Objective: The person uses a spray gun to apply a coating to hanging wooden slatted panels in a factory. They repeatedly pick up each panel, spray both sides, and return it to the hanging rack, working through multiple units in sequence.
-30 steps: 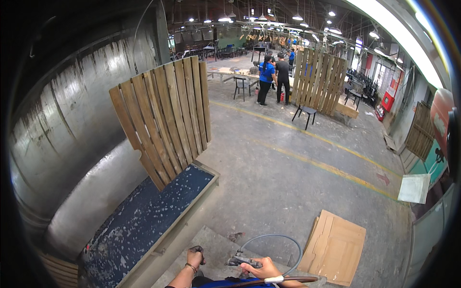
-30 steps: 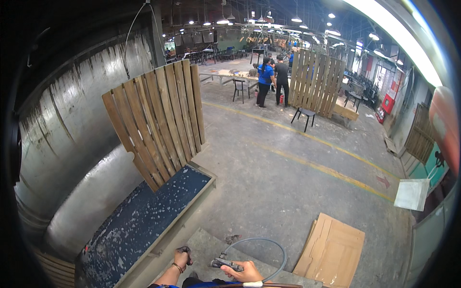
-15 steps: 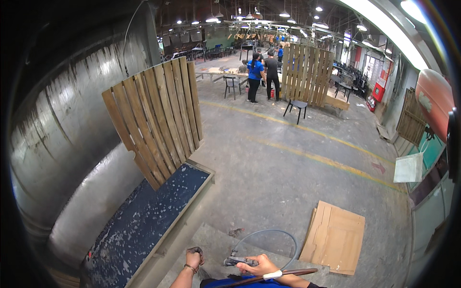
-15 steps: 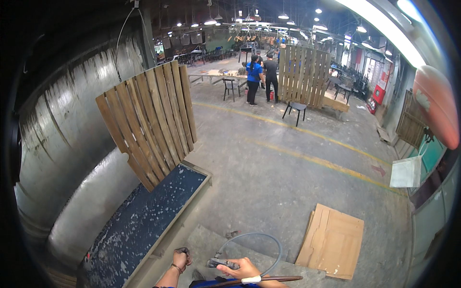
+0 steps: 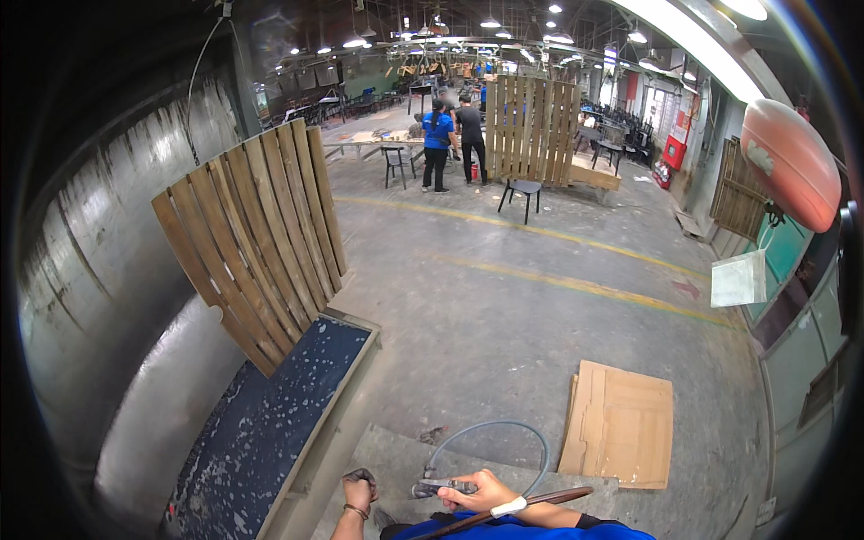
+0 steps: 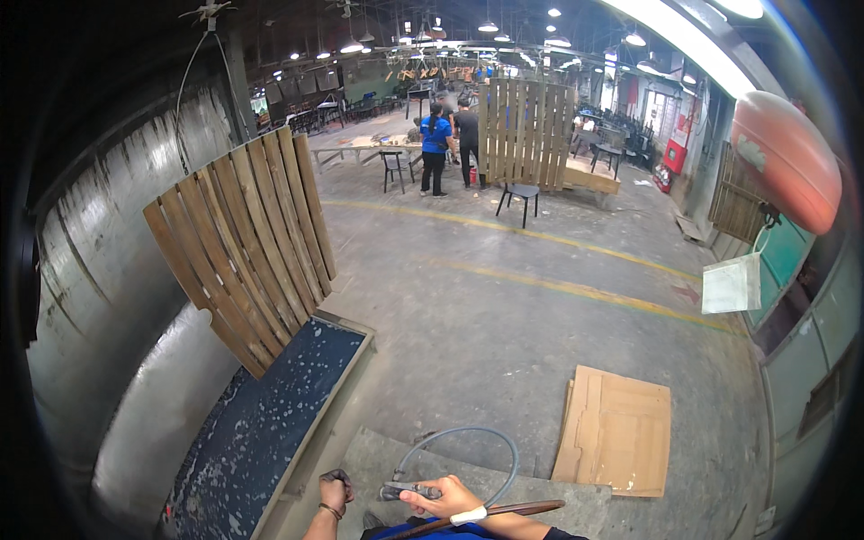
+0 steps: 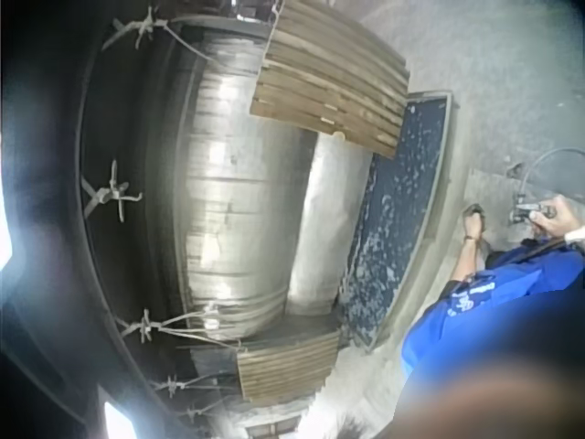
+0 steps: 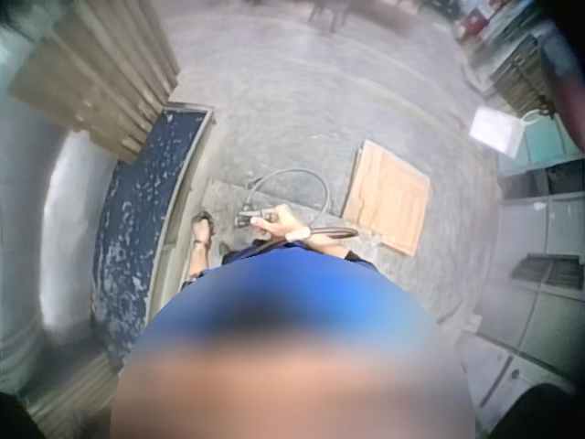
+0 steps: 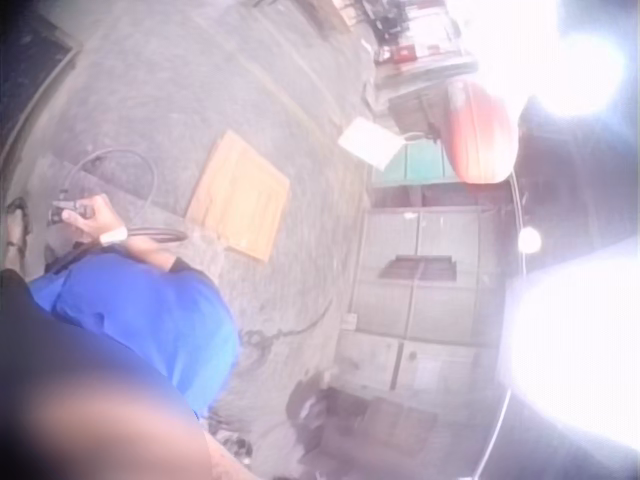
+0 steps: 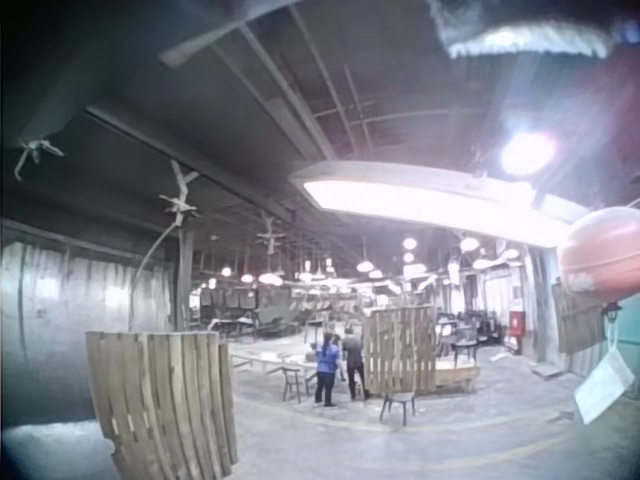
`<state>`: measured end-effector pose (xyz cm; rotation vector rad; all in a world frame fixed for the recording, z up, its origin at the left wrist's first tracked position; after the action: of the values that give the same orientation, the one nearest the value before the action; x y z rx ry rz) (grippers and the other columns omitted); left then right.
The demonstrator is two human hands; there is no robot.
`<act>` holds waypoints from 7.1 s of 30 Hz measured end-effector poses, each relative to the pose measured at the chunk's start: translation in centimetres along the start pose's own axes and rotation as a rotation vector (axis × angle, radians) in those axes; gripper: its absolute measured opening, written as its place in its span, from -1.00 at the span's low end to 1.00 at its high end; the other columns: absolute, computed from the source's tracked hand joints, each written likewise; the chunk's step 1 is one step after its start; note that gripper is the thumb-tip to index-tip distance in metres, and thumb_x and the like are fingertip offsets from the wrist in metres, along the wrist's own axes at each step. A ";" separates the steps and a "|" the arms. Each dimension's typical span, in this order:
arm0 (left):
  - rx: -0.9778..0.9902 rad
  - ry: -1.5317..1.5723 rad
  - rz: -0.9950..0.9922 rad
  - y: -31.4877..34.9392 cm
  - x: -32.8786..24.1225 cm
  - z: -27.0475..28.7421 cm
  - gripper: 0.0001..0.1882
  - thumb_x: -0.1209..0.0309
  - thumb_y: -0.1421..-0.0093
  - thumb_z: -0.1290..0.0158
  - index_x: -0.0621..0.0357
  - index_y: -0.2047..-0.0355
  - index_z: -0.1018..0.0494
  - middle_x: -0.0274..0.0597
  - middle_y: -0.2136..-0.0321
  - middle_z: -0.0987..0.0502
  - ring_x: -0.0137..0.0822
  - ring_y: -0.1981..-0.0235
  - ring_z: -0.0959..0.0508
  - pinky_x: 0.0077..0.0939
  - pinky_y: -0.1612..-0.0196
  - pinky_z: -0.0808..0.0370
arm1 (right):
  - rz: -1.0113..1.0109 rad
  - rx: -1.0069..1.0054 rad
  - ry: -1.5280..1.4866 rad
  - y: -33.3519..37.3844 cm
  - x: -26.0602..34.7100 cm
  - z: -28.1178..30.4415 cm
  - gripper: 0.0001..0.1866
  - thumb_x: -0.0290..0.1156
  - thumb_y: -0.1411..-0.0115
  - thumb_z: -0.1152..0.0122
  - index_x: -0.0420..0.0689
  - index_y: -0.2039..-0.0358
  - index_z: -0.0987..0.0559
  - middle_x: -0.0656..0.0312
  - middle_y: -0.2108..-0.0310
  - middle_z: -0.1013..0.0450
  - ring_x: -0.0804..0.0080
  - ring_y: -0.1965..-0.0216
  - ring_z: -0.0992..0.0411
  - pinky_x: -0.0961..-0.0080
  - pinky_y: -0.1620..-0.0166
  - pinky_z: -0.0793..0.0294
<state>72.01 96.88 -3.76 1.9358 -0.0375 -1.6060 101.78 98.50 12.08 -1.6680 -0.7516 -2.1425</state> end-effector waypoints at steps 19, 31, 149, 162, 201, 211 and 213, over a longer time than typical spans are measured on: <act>-0.011 0.036 0.006 0.2 -0.9 -1.0 -0.69 0.71 -0.14 0.34 0.20 0.68 -0.29 -0.29 0.83 -0.13 -0.46 0.84 -0.07 -0.46 0.74 0.08 | -0.013 0.027 -0.008 -0.6 -0.1 1.0 -0.46 0.13 -0.32 -0.22 -0.17 0.30 -0.75 0.27 0.54 -0.63 0.50 0.43 -0.61 0.51 0.21 -0.56; -0.045 0.110 0.029 0.1 -1.2 -1.6 -0.71 0.77 0.01 0.36 0.26 0.71 -0.30 -0.23 0.83 -0.19 -0.43 0.85 -0.15 -0.46 0.77 0.04 | -0.009 0.026 0.020 -0.7 -0.2 1.7 -0.58 -0.03 -0.39 -0.19 -0.15 0.28 -0.75 0.32 0.52 -0.63 0.56 0.42 -0.59 0.53 0.21 -0.56; -0.986 0.358 -0.357 17.7 6.4 39.2 -0.89 0.56 0.10 0.15 0.14 0.69 -0.34 -0.36 0.76 -0.28 -0.46 0.68 -0.27 -0.41 0.58 -0.21 | 0.050 0.751 0.540 -17.0 10.7 -39.5 -0.49 -0.02 -0.38 -0.16 -0.30 0.32 -0.69 0.11 0.49 -0.61 0.39 0.47 -0.56 0.41 0.38 -0.51; -1.026 0.152 -0.325 19.8 4.3 41.9 -0.93 0.52 0.07 0.09 0.22 0.61 -0.38 -0.11 0.73 -0.32 -0.27 0.66 -0.30 -0.24 0.49 -0.31 | -0.011 0.537 0.583 -18.8 8.6 -40.3 -0.44 0.03 -0.33 -0.25 -0.35 0.37 -0.65 0.05 0.48 -0.62 0.33 0.43 -0.60 0.38 0.34 -0.55; -1.025 0.123 -0.428 21.6 4.1 42.2 -0.95 0.58 0.11 0.11 0.31 0.61 -0.26 0.00 0.71 -0.13 -0.29 0.63 -0.15 -0.20 0.48 -0.23 | 0.080 0.777 0.604 -17.9 8.8 -41.9 -0.54 -0.03 -0.33 -0.26 -0.25 0.38 -0.73 0.18 0.52 -0.63 0.46 0.50 -0.56 0.44 0.41 -0.49; -1.012 0.100 -0.350 19.5 5.2 42.8 -0.95 0.56 0.09 0.12 0.25 0.64 -0.33 -0.13 0.75 -0.22 -0.32 0.67 -0.22 -0.25 0.52 -0.24 | 0.121 0.819 0.542 -17.5 10.5 -42.0 -0.56 -0.08 -0.36 -0.22 -0.23 0.38 -0.72 0.24 0.55 -0.59 0.51 0.51 -0.52 0.46 0.43 -0.45; -1.023 0.115 -0.365 19.3 5.5 43.0 -0.95 0.56 0.08 0.11 0.25 0.64 -0.33 -0.13 0.75 -0.23 -0.32 0.67 -0.22 -0.25 0.52 -0.25 | 0.107 0.866 0.515 -17.3 11.0 -42.2 -0.57 -0.10 -0.38 -0.20 -0.23 0.39 -0.72 0.26 0.56 -0.58 0.53 0.51 -0.51 0.47 0.43 -0.44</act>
<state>41.67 60.43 -2.65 1.2293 1.0264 -1.2965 55.95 88.58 11.54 -0.6629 -1.1469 -1.6607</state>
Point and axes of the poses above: each hand's wrist, its own y-axis away from the middle knuckle, its own z-axis out of the back of the hand, x = y × z, the point moved 4 cm from there along -y, towards the middle knuckle
